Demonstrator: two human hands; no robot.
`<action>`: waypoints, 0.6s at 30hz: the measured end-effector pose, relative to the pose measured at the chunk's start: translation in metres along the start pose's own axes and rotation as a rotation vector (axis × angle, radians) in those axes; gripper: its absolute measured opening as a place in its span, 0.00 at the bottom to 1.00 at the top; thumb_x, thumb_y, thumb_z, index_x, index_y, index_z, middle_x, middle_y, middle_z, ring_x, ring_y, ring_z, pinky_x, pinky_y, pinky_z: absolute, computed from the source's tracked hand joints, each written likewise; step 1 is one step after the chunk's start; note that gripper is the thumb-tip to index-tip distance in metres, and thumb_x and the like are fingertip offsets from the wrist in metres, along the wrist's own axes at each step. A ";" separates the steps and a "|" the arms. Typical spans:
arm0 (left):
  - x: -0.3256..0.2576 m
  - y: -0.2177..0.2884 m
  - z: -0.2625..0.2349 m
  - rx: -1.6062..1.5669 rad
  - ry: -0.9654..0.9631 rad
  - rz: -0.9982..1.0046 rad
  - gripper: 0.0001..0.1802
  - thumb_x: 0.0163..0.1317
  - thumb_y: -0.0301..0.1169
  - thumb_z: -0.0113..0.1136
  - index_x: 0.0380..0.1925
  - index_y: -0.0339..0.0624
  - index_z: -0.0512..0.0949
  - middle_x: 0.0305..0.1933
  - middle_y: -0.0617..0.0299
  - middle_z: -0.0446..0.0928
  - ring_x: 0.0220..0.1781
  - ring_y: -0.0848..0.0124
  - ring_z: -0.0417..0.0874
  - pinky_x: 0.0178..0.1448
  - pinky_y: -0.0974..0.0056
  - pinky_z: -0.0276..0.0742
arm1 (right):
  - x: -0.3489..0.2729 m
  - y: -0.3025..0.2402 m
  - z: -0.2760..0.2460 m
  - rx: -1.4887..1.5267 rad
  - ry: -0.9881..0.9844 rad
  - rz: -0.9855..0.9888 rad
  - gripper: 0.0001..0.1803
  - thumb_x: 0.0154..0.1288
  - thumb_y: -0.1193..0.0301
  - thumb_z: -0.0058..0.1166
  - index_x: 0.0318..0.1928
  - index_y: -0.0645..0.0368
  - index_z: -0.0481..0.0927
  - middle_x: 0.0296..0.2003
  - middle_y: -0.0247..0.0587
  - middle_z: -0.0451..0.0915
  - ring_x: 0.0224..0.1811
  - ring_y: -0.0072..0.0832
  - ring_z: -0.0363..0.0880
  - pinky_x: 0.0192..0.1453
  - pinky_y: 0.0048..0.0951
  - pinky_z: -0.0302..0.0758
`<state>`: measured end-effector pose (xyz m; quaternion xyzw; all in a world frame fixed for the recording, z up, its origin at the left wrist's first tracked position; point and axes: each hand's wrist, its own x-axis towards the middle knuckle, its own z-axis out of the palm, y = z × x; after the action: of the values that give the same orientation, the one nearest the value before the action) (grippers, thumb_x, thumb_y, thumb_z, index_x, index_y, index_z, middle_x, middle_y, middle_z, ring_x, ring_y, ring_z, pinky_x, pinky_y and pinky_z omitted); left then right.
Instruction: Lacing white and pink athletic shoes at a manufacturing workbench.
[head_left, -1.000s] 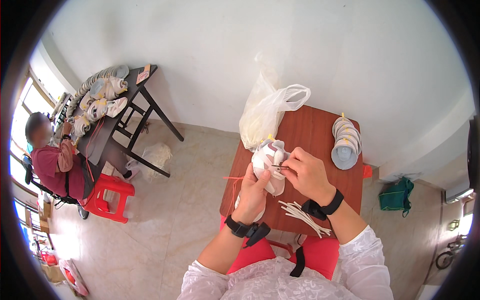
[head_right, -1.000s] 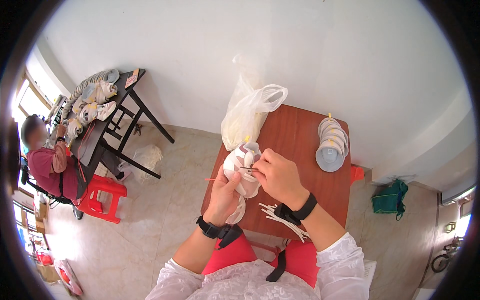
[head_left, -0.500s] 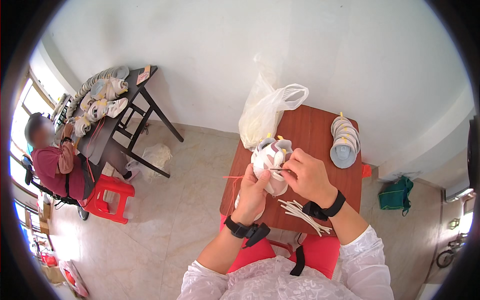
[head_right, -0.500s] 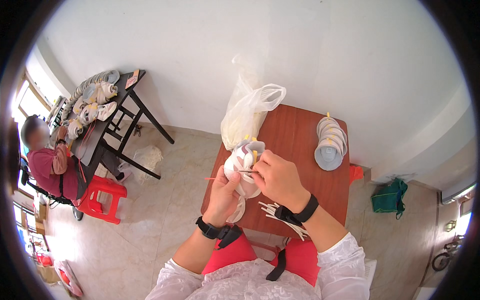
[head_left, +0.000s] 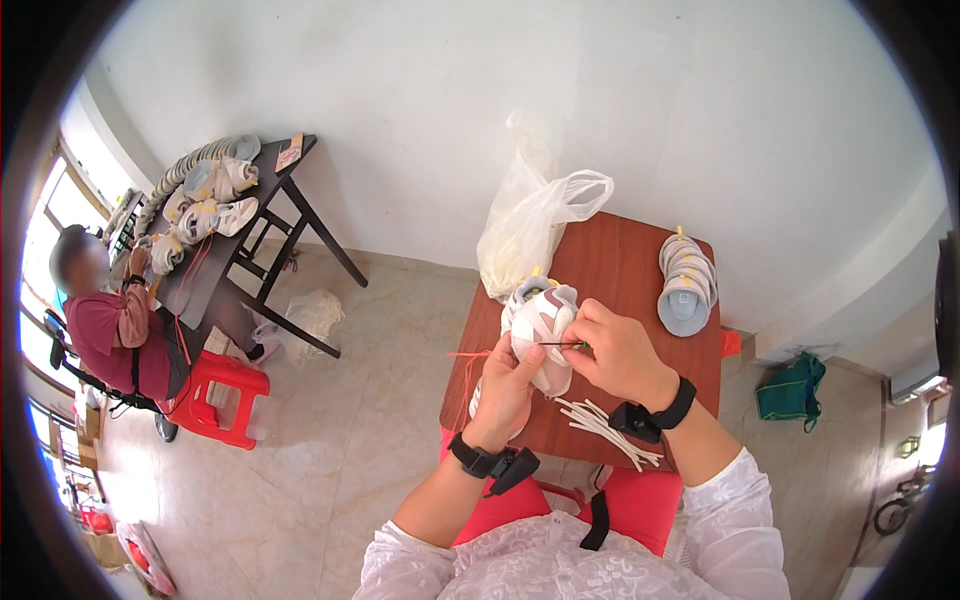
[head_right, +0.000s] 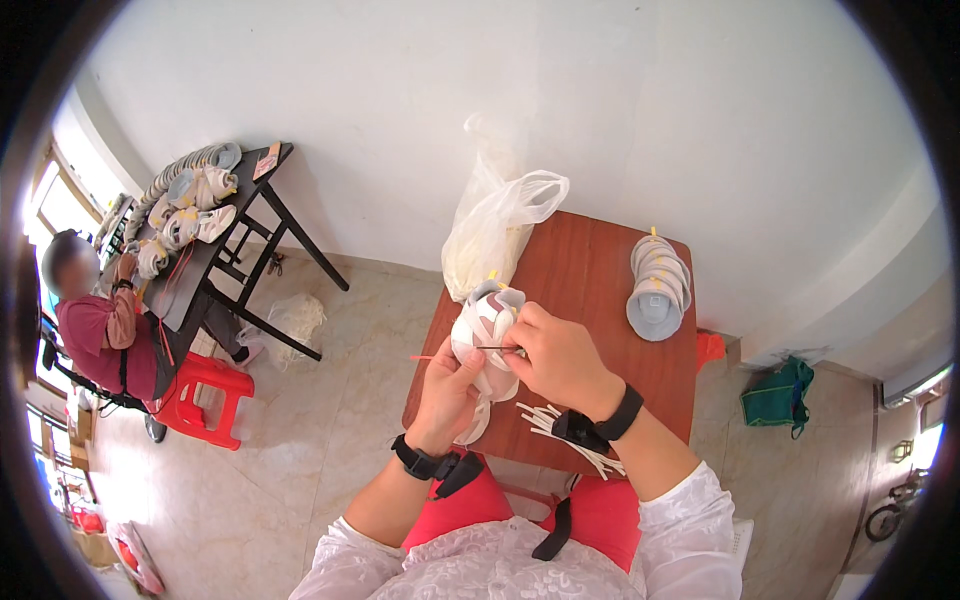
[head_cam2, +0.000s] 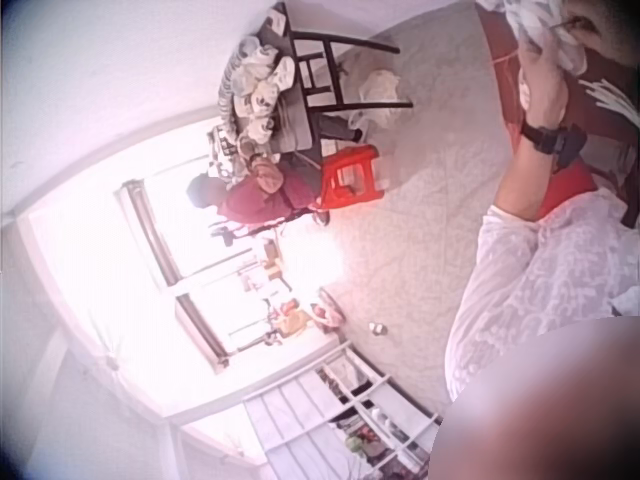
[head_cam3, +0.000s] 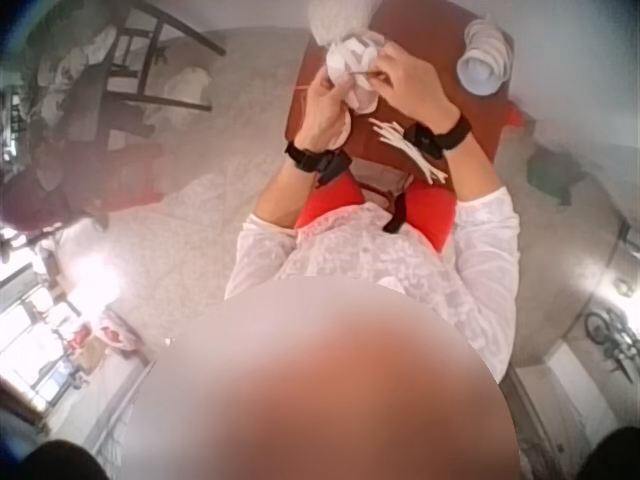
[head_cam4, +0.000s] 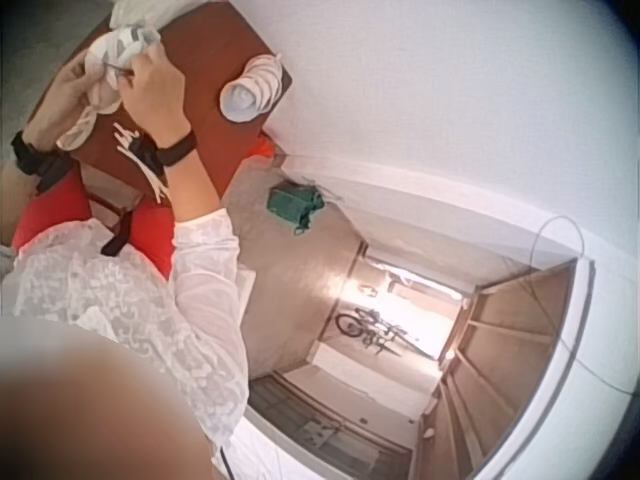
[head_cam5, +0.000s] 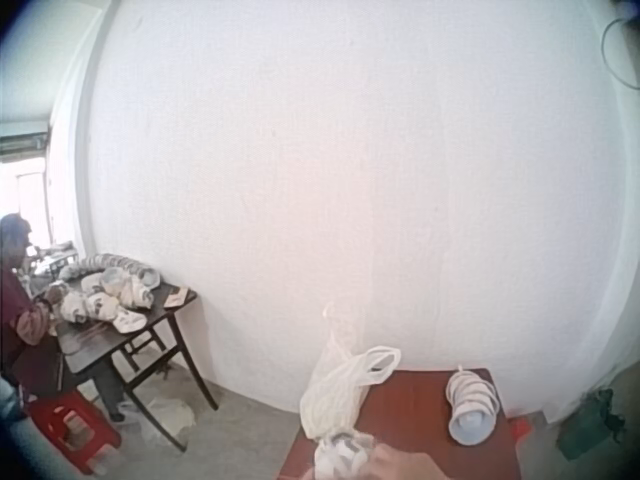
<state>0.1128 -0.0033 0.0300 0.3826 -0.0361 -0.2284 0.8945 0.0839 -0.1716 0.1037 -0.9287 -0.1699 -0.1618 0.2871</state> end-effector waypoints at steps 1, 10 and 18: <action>-0.001 0.000 0.001 -0.006 -0.004 -0.023 0.21 0.68 0.24 0.55 0.60 0.37 0.67 0.57 0.58 0.76 0.56 0.71 0.78 0.58 0.64 0.77 | -0.001 0.000 -0.001 0.012 -0.012 0.014 0.07 0.52 0.73 0.63 0.30 0.58 0.77 0.32 0.39 0.71 0.27 0.36 0.76 0.29 0.35 0.73; -0.007 0.005 0.002 0.163 -0.059 -0.103 0.20 0.66 0.24 0.59 0.57 0.38 0.71 0.54 0.60 0.77 0.52 0.71 0.81 0.54 0.63 0.81 | -0.008 -0.004 0.003 0.013 0.042 0.078 0.07 0.52 0.71 0.58 0.28 0.58 0.73 0.32 0.40 0.71 0.28 0.40 0.76 0.30 0.38 0.73; -0.013 0.007 0.008 0.016 -0.078 -0.160 0.19 0.68 0.24 0.56 0.58 0.41 0.70 0.55 0.60 0.77 0.54 0.68 0.81 0.55 0.59 0.82 | -0.011 -0.002 0.007 0.104 0.097 0.120 0.08 0.52 0.72 0.58 0.30 0.60 0.71 0.32 0.43 0.68 0.28 0.43 0.75 0.29 0.40 0.72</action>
<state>0.1022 0.0011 0.0419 0.3824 -0.0419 -0.3134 0.8682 0.0749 -0.1682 0.0952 -0.9122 -0.1081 -0.1800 0.3520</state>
